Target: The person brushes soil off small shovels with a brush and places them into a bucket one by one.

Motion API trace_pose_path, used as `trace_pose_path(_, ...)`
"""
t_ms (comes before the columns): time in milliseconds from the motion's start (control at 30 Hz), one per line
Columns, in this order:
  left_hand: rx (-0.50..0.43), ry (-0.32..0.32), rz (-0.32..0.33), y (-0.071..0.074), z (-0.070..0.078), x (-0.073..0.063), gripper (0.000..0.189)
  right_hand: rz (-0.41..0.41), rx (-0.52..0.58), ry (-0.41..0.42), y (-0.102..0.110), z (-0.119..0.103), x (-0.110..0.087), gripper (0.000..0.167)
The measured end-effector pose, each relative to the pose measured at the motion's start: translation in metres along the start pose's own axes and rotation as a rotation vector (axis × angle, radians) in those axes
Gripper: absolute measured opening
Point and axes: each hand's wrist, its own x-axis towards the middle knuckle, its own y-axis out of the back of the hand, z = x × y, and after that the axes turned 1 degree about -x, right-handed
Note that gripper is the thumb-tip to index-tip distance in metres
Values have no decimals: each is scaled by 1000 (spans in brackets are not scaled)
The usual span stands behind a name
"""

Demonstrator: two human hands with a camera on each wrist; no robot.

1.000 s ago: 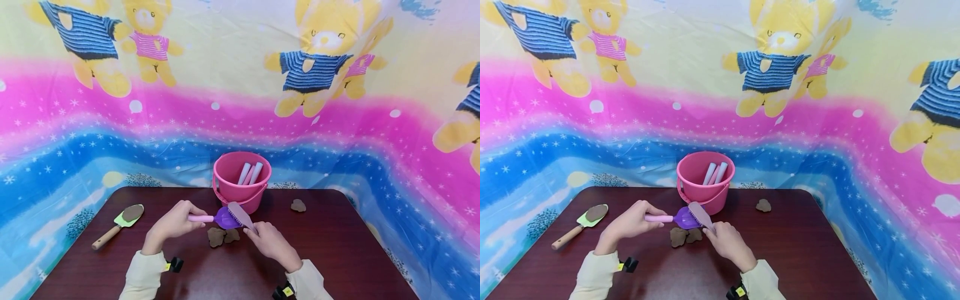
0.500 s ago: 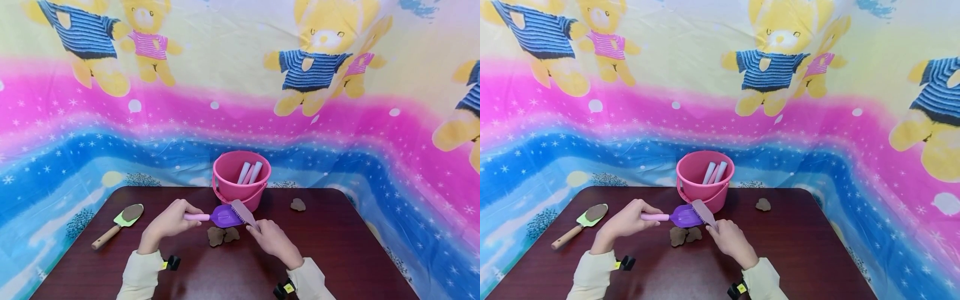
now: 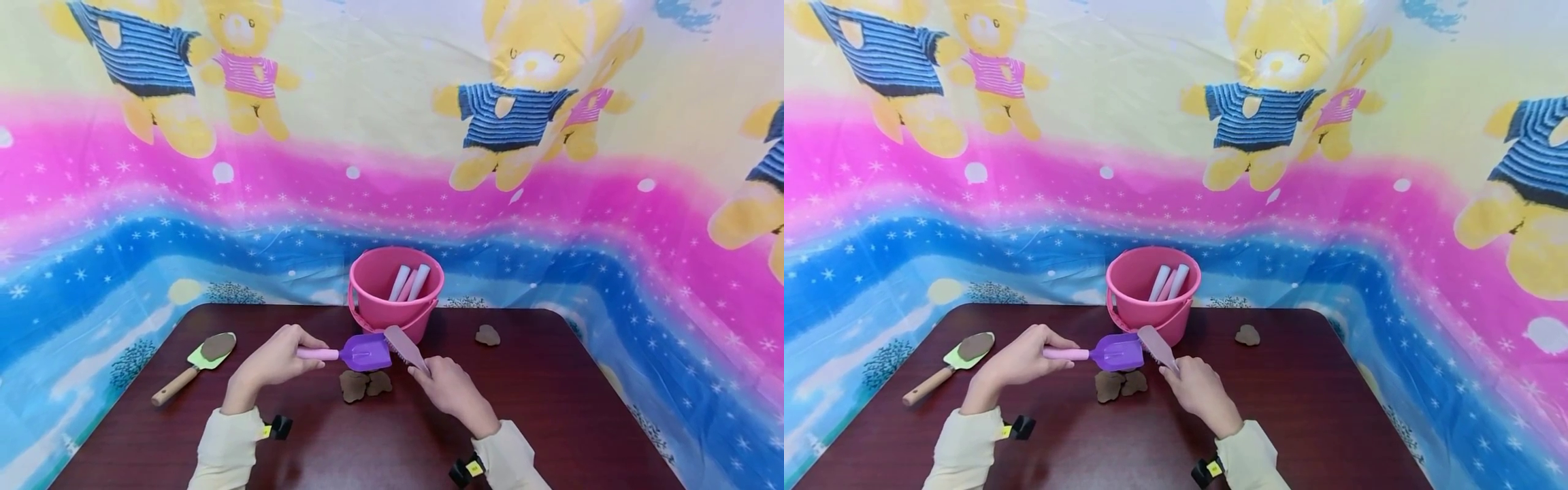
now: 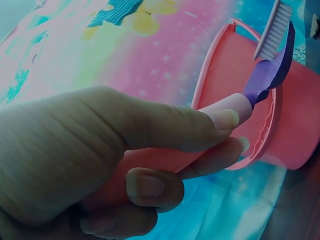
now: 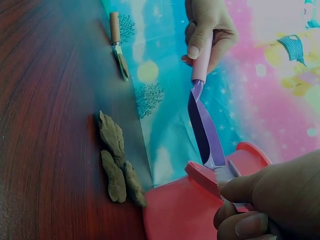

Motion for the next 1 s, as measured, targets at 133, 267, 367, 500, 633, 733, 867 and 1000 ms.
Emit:
trace_pose_path(133,12,-5,1,-2,-1,1,23,16,-3,7,0,0,-1,31)
trace_pose_path(267,16,-12,4,-4,0,2,23,30,3,15,0,-2,-2,31)
trace_pose_path(367,30,-21,5,-7,2,4,22,33,16,32,-1,-3,-2,34)
trace_pose_path(500,51,-43,7,-12,2,7,20,37,10,72,-3,-6,-2,36)
trace_pose_path(633,60,-50,10,-18,4,8,19,27,6,98,-6,-10,-3,35)
trace_pose_path(733,57,-48,9,-21,6,10,18,9,25,109,-8,-14,-4,35)
trace_pose_path(867,52,-51,0,-24,8,12,17,-14,44,122,-9,-17,-5,34)
trace_pose_path(1000,50,-52,-4,-26,10,14,16,-37,68,128,-11,-19,-5,31)
